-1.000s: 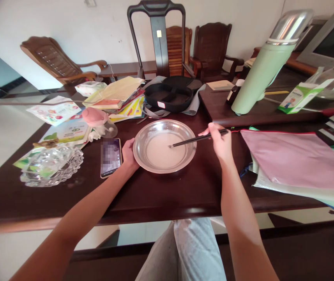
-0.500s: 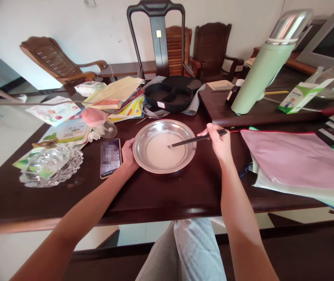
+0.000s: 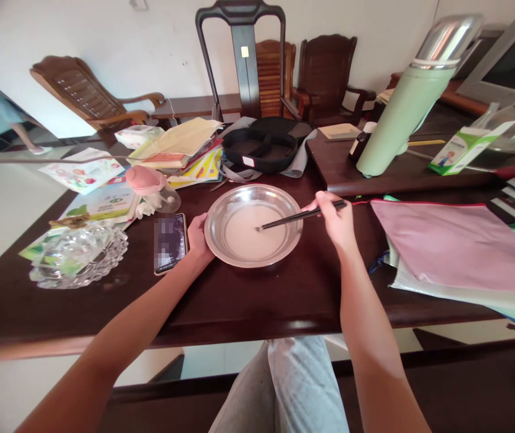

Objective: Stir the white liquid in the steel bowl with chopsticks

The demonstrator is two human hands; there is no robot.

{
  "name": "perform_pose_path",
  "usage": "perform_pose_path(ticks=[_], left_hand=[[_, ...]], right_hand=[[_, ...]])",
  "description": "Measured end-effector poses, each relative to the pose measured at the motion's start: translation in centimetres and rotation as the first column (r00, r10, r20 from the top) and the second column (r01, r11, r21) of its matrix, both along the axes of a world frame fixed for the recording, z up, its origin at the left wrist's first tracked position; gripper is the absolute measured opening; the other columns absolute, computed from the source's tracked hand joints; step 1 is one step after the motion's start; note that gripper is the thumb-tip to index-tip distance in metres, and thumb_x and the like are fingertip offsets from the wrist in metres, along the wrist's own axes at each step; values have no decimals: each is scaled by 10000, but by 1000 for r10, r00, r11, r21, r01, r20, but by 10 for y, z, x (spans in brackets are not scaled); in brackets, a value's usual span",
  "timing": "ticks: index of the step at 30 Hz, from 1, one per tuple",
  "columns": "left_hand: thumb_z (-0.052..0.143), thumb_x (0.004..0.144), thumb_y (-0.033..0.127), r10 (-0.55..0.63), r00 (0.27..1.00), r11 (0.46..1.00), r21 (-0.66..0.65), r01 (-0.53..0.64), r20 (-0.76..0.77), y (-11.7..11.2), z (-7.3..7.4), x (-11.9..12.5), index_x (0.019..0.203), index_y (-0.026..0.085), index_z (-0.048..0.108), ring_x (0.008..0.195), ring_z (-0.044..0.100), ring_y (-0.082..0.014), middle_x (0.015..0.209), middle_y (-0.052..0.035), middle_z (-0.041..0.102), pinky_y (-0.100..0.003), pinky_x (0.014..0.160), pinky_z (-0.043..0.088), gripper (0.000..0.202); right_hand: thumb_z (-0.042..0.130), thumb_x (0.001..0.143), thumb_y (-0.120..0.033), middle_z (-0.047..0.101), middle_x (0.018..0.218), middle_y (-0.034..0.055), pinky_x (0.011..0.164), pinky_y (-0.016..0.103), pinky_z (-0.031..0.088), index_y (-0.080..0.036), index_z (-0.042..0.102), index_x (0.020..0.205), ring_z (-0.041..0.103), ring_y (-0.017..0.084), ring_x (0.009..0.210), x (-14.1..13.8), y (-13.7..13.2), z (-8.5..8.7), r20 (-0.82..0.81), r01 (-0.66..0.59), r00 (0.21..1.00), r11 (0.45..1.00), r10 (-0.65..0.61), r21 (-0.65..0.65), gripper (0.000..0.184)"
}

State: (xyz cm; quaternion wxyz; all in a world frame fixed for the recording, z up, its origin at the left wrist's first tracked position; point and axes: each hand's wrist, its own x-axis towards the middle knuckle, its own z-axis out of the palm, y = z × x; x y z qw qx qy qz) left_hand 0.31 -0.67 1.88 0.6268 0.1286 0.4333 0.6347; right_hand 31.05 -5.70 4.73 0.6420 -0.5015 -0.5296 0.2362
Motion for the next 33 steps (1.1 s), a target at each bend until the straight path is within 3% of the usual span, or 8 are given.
perform_pose_path(ticks=[2, 9, 15, 17, 24, 26, 30, 33], left_hand=[[864, 863, 353, -9, 1000, 1000, -4, 9, 3, 0, 1, 1, 730, 253, 721, 856, 838, -310, 711, -23, 777, -405, 910, 690, 219], [870, 871, 348, -9, 1000, 1000, 9, 9, -1, 0, -1, -1, 735, 252, 728, 761, 780, -256, 728, -12, 787, -363, 838, 655, 220], [893, 869, 369, -17, 1000, 1000, 9, 17, -7, 0, 0, -1, 729, 256, 721, 793, 801, -279, 707, -7, 767, -385, 873, 663, 248], [893, 862, 370, -17, 1000, 1000, 9, 17, 0, 0, 1, 0, 721, 257, 724, 849, 830, -306, 706, -17, 772, -398, 902, 677, 247], [888, 879, 357, -11, 1000, 1000, 11, 12, -22, 1, -1, -1, 731, 253, 718, 731, 757, -252, 706, -1, 760, -370, 834, 647, 248], [873, 880, 346, -8, 1000, 1000, 12, 8, -18, 1, -1, -1, 733, 248, 723, 693, 725, -230, 704, 3, 756, -359, 818, 642, 231], [868, 866, 353, -10, 1000, 1000, 9, 10, -17, 0, 1, 0, 728, 253, 717, 735, 771, -259, 697, 0, 758, -380, 863, 667, 228], [861, 868, 356, -16, 1000, 1000, 7, 16, -7, 0, 2, 0, 730, 258, 716, 791, 808, -288, 696, -7, 764, -396, 893, 682, 223]], right_hand=[[828, 922, -1029, 773, 608, 46, 674, 406, 676, -290, 730, 636, 831, 277, 631, 4, 0, 1, -52, 20, 998, 1000, -19, 11, 798], [872, 903, -1014, 853, 724, 61, 754, 392, 704, -284, 748, 672, 866, 271, 753, -18, -4, 8, 79, -235, 967, 966, 244, -109, 776], [823, 925, -1039, 795, 655, 48, 664, 395, 637, -291, 756, 682, 841, 277, 688, -3, -2, 4, 21, 6, 1000, 1000, -6, -6, 789], [818, 932, -1034, 759, 605, 41, 648, 403, 631, -293, 724, 640, 817, 273, 630, 1, -2, 3, -24, 18, 1000, 1000, -18, 0, 802], [869, 916, -1008, 862, 732, 64, 733, 386, 693, -279, 807, 718, 858, 266, 742, -16, -5, 8, 88, -257, 960, 960, 267, -110, 758], [864, 913, -1016, 864, 739, 62, 716, 380, 679, -280, 813, 741, 863, 270, 759, -14, -4, 9, 98, -209, 971, 974, 218, -86, 758], [817, 929, -1040, 775, 621, 46, 665, 401, 643, -288, 752, 676, 832, 281, 664, -2, -2, 7, 9, 15, 1000, 1000, -14, -9, 795], [821, 917, -1042, 721, 559, 38, 644, 412, 636, -298, 701, 606, 791, 273, 589, -1, -3, 6, -49, -11, 999, 1000, 11, -7, 815]])
